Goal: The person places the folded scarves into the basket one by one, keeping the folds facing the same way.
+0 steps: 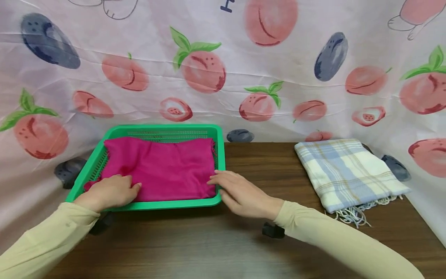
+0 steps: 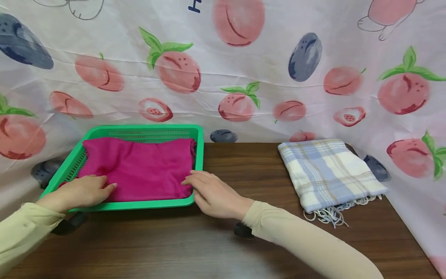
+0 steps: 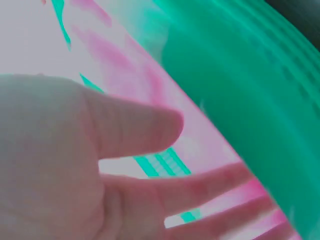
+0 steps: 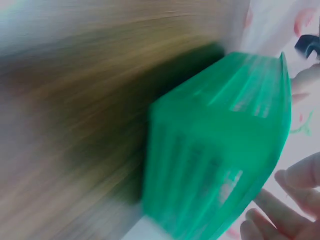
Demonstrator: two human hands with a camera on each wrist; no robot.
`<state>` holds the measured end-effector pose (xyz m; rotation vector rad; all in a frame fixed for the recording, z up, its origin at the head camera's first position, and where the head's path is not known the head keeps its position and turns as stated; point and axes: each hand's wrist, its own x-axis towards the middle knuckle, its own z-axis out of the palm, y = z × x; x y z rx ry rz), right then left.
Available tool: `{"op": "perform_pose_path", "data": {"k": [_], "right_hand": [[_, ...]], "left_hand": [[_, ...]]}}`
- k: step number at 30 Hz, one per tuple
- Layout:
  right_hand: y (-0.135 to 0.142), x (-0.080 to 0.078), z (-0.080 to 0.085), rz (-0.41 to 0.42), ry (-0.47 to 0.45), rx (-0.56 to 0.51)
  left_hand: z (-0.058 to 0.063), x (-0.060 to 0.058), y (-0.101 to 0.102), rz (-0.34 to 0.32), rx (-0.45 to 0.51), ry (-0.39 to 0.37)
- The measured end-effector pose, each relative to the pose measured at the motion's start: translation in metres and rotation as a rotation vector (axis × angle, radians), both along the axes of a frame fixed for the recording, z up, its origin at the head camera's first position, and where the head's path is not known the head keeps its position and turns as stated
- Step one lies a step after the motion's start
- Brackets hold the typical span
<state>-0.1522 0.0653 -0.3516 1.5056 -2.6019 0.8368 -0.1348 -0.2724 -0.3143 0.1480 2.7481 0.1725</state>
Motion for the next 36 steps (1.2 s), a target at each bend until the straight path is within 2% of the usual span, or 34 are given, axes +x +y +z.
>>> {"op": "perform_pose_path", "data": {"k": [4,9,13,23,29,34,36], "right_hand": [[0.035,0.001,-0.006,-0.091,0.033,-0.066],[0.071,0.004,-0.012,-0.170,0.030,-0.030],[0.094,0.007,-0.017,-0.237,0.065,0.011],[0.129,0.020,-0.023,-0.320,0.130,0.076],[0.147,0.024,-0.025,-0.373,0.175,0.071],[0.159,0.031,-0.022,-0.414,0.140,0.071],[0.164,0.031,-0.022,-0.438,0.153,0.075]], "left_hand": [[0.003,0.008,0.025,-0.004,0.027,0.143],[-0.003,0.014,0.058,-0.065,0.123,0.381],[-0.007,0.018,0.084,-0.089,0.225,0.486],[-0.015,0.023,0.139,-0.133,0.393,0.590],[-0.025,0.030,0.169,-0.213,0.412,0.649],[-0.033,0.033,0.190,-0.276,0.431,0.645],[-0.035,0.033,0.196,-0.300,0.440,0.638]]}}
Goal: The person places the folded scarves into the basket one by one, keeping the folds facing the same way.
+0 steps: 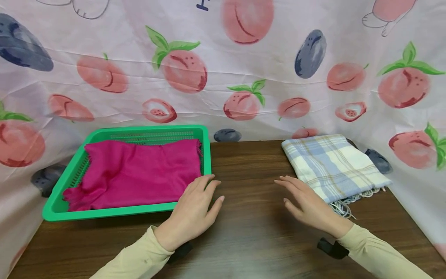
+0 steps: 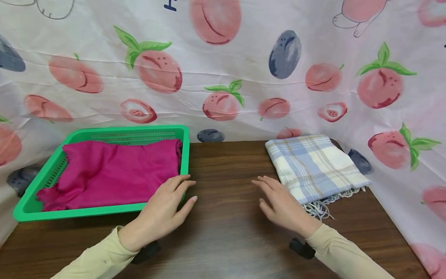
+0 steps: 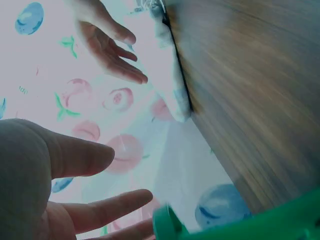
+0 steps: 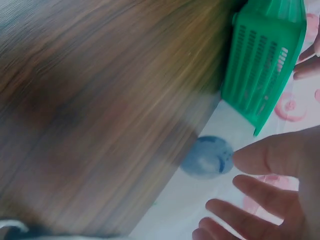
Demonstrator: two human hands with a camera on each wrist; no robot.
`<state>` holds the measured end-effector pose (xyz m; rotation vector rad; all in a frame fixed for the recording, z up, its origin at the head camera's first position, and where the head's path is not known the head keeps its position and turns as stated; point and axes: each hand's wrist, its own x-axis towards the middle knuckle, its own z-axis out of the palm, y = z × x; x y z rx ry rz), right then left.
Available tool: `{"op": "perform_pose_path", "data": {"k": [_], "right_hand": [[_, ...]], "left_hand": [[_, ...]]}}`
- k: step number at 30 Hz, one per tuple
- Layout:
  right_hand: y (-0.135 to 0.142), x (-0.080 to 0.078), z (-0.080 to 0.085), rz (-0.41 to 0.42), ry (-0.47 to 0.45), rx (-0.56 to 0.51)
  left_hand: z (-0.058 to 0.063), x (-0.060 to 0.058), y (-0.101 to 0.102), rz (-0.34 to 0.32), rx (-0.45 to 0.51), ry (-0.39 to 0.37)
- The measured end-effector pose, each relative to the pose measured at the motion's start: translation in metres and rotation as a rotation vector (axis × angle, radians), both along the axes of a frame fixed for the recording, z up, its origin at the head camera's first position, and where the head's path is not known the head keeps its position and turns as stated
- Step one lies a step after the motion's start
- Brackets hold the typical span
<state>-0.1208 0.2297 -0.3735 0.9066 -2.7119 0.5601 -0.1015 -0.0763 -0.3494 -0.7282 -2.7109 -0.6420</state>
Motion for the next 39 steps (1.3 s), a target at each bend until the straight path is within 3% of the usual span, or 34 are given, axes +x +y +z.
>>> {"op": "perform_pose_path", "data": {"k": [6,14,17,24,29,39], "right_hand": [[0.024,-0.004,-0.009,-0.083,0.063,0.025],[0.054,-0.011,-0.020,-0.246,0.006,0.060],[0.062,-0.015,-0.022,-0.265,-0.024,0.066],[0.076,-0.022,-0.026,-0.316,-0.202,0.022],[0.079,-0.027,-0.027,-0.292,-0.247,0.044],[0.072,-0.024,-0.027,-0.243,-0.194,0.126]], "left_hand": [[-0.007,0.002,0.017,-0.053,0.014,-0.009],[-0.019,-0.002,0.040,-0.102,0.014,-0.087],[-0.025,-0.002,0.045,-0.115,-0.005,-0.122],[-0.033,-0.004,0.052,-0.121,-0.021,-0.189],[-0.037,-0.002,0.051,-0.122,-0.031,-0.223],[-0.044,0.001,0.054,-0.143,-0.065,-0.244]]}}
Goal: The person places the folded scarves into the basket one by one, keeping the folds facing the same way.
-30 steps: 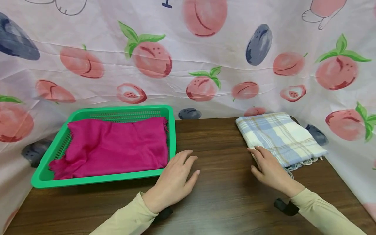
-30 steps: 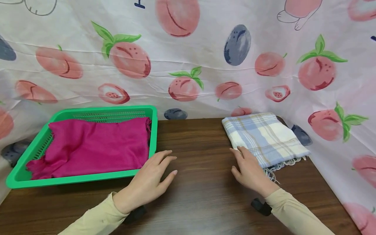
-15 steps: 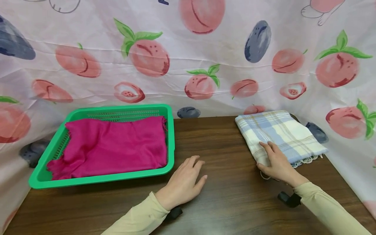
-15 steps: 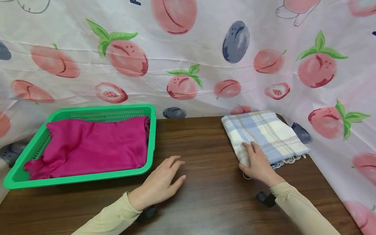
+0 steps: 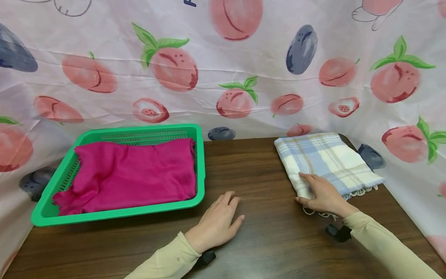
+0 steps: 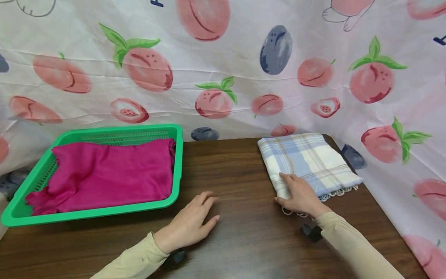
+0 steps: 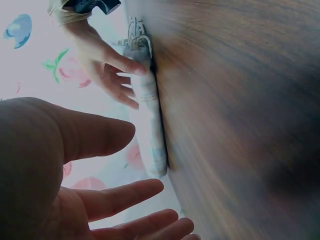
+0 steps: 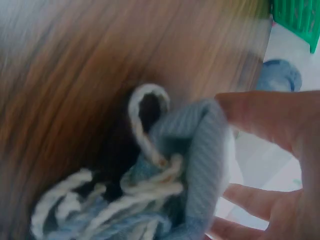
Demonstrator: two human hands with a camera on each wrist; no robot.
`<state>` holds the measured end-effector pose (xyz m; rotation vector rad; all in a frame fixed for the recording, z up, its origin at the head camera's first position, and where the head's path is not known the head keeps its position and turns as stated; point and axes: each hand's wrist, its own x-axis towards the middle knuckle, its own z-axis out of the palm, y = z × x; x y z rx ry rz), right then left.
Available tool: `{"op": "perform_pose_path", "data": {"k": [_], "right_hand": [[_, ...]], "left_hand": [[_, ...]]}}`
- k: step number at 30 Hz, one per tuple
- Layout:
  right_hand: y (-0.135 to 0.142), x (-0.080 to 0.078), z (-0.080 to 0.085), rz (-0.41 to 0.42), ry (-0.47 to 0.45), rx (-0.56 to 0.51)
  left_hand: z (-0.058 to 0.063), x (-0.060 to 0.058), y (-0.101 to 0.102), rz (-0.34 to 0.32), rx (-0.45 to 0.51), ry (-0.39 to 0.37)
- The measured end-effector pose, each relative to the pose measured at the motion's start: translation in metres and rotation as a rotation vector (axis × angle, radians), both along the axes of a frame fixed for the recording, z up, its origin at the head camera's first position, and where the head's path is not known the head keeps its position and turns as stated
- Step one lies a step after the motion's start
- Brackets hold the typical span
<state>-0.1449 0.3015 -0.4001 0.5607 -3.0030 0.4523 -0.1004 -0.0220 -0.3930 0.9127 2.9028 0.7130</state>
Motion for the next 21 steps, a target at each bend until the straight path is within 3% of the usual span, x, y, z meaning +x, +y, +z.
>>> {"op": "perform_pose_path", "data": {"k": [6,14,21], "right_hand": [[-0.017,0.007,0.001,0.044,0.039,0.015],[-0.037,0.019,0.004,0.102,0.004,-0.010],[-0.054,0.025,0.006,0.184,-0.039,-0.093]], "left_hand": [[-0.003,0.000,-0.002,0.008,0.002,0.010],[-0.005,0.002,-0.004,0.012,-0.012,-0.018],[-0.007,0.005,-0.007,0.012,-0.008,-0.013]]}}
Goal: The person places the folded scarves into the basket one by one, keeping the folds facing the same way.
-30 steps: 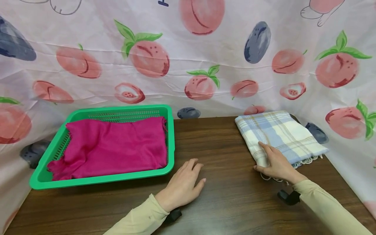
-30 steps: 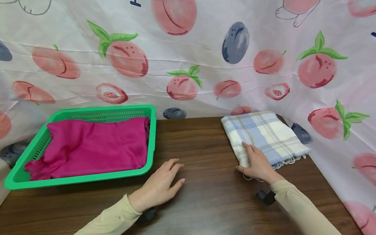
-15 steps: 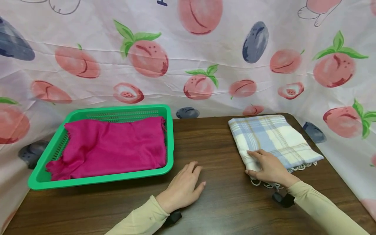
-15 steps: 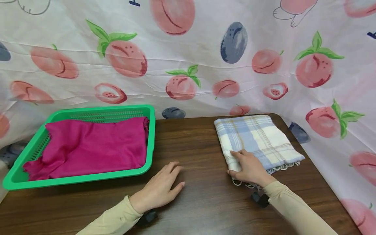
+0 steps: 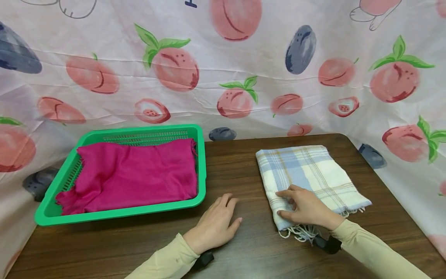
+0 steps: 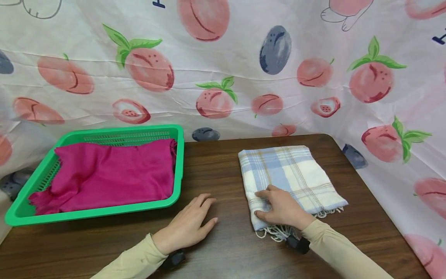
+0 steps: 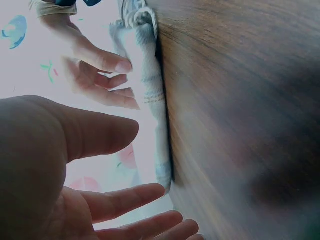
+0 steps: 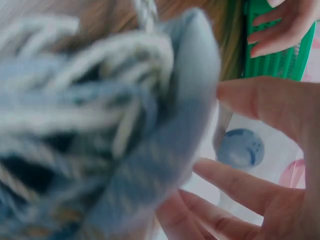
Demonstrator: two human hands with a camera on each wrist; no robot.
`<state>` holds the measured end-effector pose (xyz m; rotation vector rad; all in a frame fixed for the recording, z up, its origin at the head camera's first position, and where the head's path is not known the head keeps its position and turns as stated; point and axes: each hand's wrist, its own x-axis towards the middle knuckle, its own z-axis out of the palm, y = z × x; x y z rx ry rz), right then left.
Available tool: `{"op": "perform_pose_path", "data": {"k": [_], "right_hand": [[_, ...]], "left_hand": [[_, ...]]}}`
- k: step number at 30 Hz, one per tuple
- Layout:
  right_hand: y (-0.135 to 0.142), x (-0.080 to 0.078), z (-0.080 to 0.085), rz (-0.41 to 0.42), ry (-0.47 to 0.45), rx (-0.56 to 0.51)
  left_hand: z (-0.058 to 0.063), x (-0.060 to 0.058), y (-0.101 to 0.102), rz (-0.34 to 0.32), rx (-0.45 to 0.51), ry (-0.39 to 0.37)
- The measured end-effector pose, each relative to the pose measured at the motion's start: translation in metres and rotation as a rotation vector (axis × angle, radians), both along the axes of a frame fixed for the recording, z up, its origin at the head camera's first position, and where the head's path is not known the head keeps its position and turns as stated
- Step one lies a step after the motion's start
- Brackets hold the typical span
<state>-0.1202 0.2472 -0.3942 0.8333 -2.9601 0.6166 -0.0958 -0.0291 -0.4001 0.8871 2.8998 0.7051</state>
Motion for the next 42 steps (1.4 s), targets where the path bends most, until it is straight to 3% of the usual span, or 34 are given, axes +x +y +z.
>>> {"op": "perform_pose_path", "data": {"k": [7,17,26,36,42], "right_hand": [[-0.019,0.005,-0.003,0.094,-0.055,-0.058],[-0.042,0.023,0.001,0.203,-0.165,-0.054],[-0.061,0.036,0.003,0.249,-0.257,-0.061],[-0.078,0.041,0.005,0.290,-0.278,-0.013],[-0.075,0.042,0.006,0.309,-0.278,-0.050]], "left_hand": [[-0.002,0.001,-0.002,0.009,0.002,0.001],[-0.003,0.003,-0.004,0.017,0.005,0.000],[-0.006,0.006,-0.004,0.006,-0.033,-0.016],[-0.007,0.007,-0.006,0.081,-0.041,-0.015],[-0.008,0.008,-0.008,0.122,-0.033,-0.043]]}}
